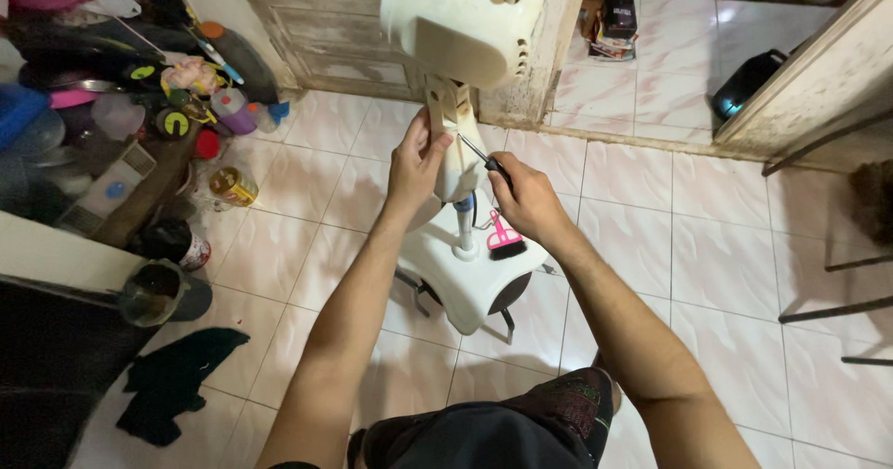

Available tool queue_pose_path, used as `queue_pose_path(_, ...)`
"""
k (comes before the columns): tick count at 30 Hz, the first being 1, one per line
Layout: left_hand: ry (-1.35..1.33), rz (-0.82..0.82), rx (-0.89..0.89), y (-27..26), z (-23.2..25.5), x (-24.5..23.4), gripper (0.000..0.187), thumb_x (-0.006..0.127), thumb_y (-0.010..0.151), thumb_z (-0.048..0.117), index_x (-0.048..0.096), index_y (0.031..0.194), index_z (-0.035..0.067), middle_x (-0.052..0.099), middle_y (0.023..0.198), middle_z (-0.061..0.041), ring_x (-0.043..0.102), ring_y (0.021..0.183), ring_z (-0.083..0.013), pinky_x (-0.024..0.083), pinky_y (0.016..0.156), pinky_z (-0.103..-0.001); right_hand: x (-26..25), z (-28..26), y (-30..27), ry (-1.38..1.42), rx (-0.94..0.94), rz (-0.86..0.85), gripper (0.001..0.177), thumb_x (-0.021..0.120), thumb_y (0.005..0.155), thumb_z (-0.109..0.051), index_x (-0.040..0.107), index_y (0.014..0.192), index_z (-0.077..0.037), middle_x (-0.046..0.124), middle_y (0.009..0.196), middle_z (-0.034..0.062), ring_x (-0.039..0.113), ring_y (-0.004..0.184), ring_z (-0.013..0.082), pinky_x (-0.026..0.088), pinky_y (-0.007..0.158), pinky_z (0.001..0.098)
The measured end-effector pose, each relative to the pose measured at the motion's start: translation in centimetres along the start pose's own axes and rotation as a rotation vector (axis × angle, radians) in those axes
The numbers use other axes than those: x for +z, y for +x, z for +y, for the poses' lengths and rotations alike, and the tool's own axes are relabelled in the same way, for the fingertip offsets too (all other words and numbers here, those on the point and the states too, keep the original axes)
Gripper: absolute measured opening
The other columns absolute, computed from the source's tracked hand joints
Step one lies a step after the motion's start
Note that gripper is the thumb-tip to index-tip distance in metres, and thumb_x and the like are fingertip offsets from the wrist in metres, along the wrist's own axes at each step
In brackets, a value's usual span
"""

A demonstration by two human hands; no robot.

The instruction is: The person uses a screwdriver to remove screws from the neck and motor housing of a white standing electric fan. They repeatedly loosen and remove screws, place them into a green bowl on a nearby table, and continue working on the fan's upper assembly.

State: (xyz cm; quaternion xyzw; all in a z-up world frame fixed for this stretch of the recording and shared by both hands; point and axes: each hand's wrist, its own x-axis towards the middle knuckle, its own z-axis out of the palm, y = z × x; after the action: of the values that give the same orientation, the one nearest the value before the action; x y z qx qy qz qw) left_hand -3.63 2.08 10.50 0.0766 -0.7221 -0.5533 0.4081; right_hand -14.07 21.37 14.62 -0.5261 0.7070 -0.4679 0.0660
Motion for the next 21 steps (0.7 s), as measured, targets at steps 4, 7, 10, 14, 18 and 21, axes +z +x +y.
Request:
queue_pose_path(4, -0.006, 0.005, -0.025, 0.2, -0.9, -0.1, 0.062, 0.065, 0.104, 0.017, 0.037, 0.155, -0.004, 0.060, 0.146, -0.020, 0.060, 0.134, -0.0220, 0.049, 0.112, -0.034, -0.3, 0.0, 0.5, -0.064, -0.038, -0.004, 0.024, 0.058, 0.101, -0.017, 0.061, 0.122, -0.005, 0.070, 0.087, 0.0232, 0.068, 0.080, 0.0422, 0.052, 0.072, 0.0486)
queue_pose_path(7, 0.019, 0.013, -0.058, 0.3, -1.6, -0.1, 0.064, 0.066, 0.103, 0.016, 0.035, 0.155, -0.004, 0.061, 0.145, -0.020, 0.061, 0.132, -0.0211, 0.050, 0.110, -0.034, -1.1, -0.5, 0.8, -0.110, -0.045, -0.028, 0.023, 0.059, 0.099, -0.018, 0.063, 0.118, -0.005, 0.070, 0.085, 0.0227, 0.068, 0.080, 0.0425, 0.052, 0.070, 0.0496)
queue_pose_path(10, 0.026, 0.013, -0.076, 0.4, -2.1, -0.4, 0.064, 0.065, 0.103, 0.014, 0.034, 0.155, -0.005, 0.061, 0.145, -0.020, 0.061, 0.132, -0.0211, 0.050, 0.110, -0.033, -1.7, -1.7, 1.0, -0.152, -0.106, -0.021, 0.022, 0.061, 0.099, -0.017, 0.063, 0.116, -0.004, 0.070, 0.087, 0.0238, 0.067, 0.080, 0.0436, 0.052, 0.068, 0.0500)
queue_pose_path(14, -0.047, -0.005, -0.029, 0.5, -2.5, -0.4, 0.062, 0.066, 0.102, 0.012, 0.036, 0.153, -0.006, 0.060, 0.145, -0.021, 0.060, 0.133, -0.0220, 0.048, 0.111, -0.033, -1.1, -2.9, 1.6, -0.463, -0.105, -0.069, 0.024, 0.061, 0.102, -0.023, 0.063, 0.119, -0.006, 0.070, 0.079, 0.0212, 0.068, 0.073, 0.0386, 0.053, 0.063, 0.0487)
queue_pose_path(18, -0.084, 0.019, -0.024, 0.6, -2.3, -0.4, 0.060, 0.065, 0.103, 0.011, 0.037, 0.153, -0.006, 0.058, 0.146, -0.020, 0.059, 0.134, -0.0214, 0.048, 0.111, -0.033, -0.1, -2.4, 2.4, -0.919, -0.349, -0.021, 0.045, 0.059, 0.092, -0.015, 0.057, 0.136, -0.004, 0.069, 0.080, 0.0145, 0.069, 0.067, 0.0287, 0.053, 0.053, 0.0413)
queue_pose_path(21, -0.107, -0.005, -0.044, 0.5, -2.1, -0.7, 0.057, 0.064, 0.104, 0.012, 0.039, 0.151, -0.006, 0.060, 0.145, -0.019, 0.059, 0.133, -0.0208, 0.049, 0.110, -0.033, 0.4, -0.5, 2.3, -1.002, -0.486, 0.030, 0.057, 0.061, 0.088, -0.011, 0.055, 0.144, -0.005, 0.065, 0.078, 0.0105, 0.067, 0.064, 0.0234, 0.052, 0.048, 0.0368)
